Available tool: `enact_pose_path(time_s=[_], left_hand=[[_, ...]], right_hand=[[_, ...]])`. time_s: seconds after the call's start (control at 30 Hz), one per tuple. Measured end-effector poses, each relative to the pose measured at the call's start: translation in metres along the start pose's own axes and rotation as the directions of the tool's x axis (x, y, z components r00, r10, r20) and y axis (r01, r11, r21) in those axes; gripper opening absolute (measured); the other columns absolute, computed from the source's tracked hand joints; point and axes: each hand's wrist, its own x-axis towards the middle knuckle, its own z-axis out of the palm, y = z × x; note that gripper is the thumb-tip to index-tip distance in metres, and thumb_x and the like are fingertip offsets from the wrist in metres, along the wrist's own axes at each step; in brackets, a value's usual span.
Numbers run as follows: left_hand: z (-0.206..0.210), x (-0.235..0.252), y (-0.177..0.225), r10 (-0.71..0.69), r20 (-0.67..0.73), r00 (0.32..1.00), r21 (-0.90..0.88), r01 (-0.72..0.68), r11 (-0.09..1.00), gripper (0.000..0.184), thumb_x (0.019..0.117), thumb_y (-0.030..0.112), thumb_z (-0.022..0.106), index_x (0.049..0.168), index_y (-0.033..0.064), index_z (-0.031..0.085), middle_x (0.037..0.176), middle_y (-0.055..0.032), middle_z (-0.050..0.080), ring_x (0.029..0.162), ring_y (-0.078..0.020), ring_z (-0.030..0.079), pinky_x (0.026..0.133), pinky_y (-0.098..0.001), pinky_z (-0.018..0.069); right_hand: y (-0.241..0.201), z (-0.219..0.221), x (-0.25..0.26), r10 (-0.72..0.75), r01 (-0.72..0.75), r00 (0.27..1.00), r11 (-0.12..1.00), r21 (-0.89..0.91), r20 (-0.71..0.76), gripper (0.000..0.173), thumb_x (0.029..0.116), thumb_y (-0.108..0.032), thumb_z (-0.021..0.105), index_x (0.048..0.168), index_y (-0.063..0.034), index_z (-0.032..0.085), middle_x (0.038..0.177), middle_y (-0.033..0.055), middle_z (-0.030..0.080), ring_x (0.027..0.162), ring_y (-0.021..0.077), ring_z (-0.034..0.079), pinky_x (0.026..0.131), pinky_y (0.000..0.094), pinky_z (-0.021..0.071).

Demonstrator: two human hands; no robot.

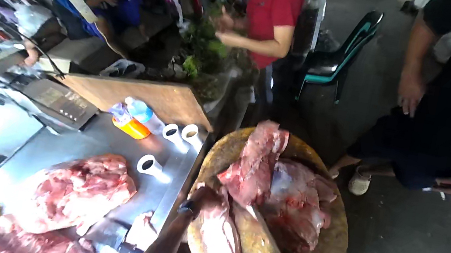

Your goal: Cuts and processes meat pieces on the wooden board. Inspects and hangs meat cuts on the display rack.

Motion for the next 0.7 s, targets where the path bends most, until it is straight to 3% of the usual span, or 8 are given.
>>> enact_pose_path(time_s=[0.07, 0.17, 0.3, 0.47, 0.6, 0.7], left_hand=[[-0.003, -0.043, -0.007, 0.060, -0.064, 0.996, -0.188, -0.071, 0.980, 0.048, 0.0855, 0.052, 0.075, 0.100, 0.0058, 0.075, 0.097, -0.0125, 0.075, 0.091, -0.0269, 0.073, 0.087, -0.0536, 0.0585], [-0.015, -0.123, -0.008, 0.078, -0.186, 0.979, -0.423, -0.152, 0.893, 0.037, 0.0829, 0.035, 0.083, 0.104, 0.0059, 0.074, 0.092, -0.0048, 0.076, 0.084, -0.0151, 0.074, 0.085, -0.0418, 0.0615], [-0.049, -0.230, 0.010, 0.006, -0.262, 0.965, -0.408, -0.117, 0.906, 0.031, 0.0810, 0.035, 0.082, 0.098, 0.0106, 0.073, 0.085, -0.0007, 0.073, 0.079, -0.0132, 0.070, 0.077, -0.0418, 0.0597], [-0.081, -0.331, 0.025, -0.056, -0.435, 0.899, -0.590, -0.237, 0.772, 0.026, 0.0760, 0.016, 0.079, 0.100, 0.0100, 0.071, 0.086, 0.0025, 0.074, 0.080, -0.0082, 0.072, 0.074, -0.0293, 0.0622], [-0.100, -0.371, 0.035, -0.061, -0.575, 0.816, -0.651, -0.411, 0.639, 0.023, 0.0780, 0.016, 0.078, 0.099, 0.0097, 0.071, 0.085, -0.0018, 0.074, 0.076, -0.0123, 0.072, 0.070, -0.0307, 0.0624], [-0.111, -0.384, 0.043, -0.193, -0.647, 0.738, -0.683, -0.447, 0.578, 0.019, 0.0808, 0.009, 0.071, 0.100, 0.0088, 0.068, 0.083, -0.0018, 0.074, 0.072, -0.0113, 0.072, 0.065, -0.0292, 0.0624]], right_hand=[[0.011, 0.004, 0.004, -0.030, 0.029, 0.999, 0.999, -0.021, -0.020, 0.055, 0.1017, -0.050, 0.055, 0.139, -0.0109, 0.064, 0.106, 0.0153, 0.076, 0.093, 0.0338, 0.075, 0.085, 0.0583, 0.0592], [0.011, -0.003, 0.008, -0.041, 0.041, 0.999, 0.998, -0.052, -0.004, 0.054, 0.1018, -0.051, 0.054, 0.136, -0.0111, 0.066, 0.099, 0.0160, 0.077, 0.088, 0.0364, 0.075, 0.079, 0.0591, 0.0594], [0.012, -0.012, 0.014, -0.057, 0.060, 0.995, 0.998, -0.031, 0.086, 0.055, 0.1035, -0.052, 0.050, 0.140, -0.0125, 0.061, 0.091, 0.0149, 0.075, 0.082, 0.0351, 0.074, 0.075, 0.0576, 0.0589], [0.012, -0.020, 0.017, -0.042, 0.045, 0.988, 0.999, -0.013, 0.150, 0.053, 0.1044, -0.051, 0.049, 0.144, -0.0161, 0.058, 0.091, 0.0159, 0.074, 0.083, 0.0365, 0.073, 0.076, 0.0581, 0.0576], [0.016, -0.020, 0.021, -0.091, 0.092, 0.989, 0.996, -0.003, 0.118, 0.053, 0.1037, -0.051, 0.050, 0.141, -0.0147, 0.060, 0.084, 0.0151, 0.073, 0.076, 0.0351, 0.073, 0.071, 0.0574, 0.0575], [0.015, -0.028, 0.024, -0.089, 0.088, 0.985, 0.996, 0.015, 0.146, 0.053, 0.1041, -0.051, 0.050, 0.141, -0.0145, 0.059, 0.088, 0.0160, 0.074, 0.080, 0.0359, 0.073, 0.074, 0.0576, 0.0579]])
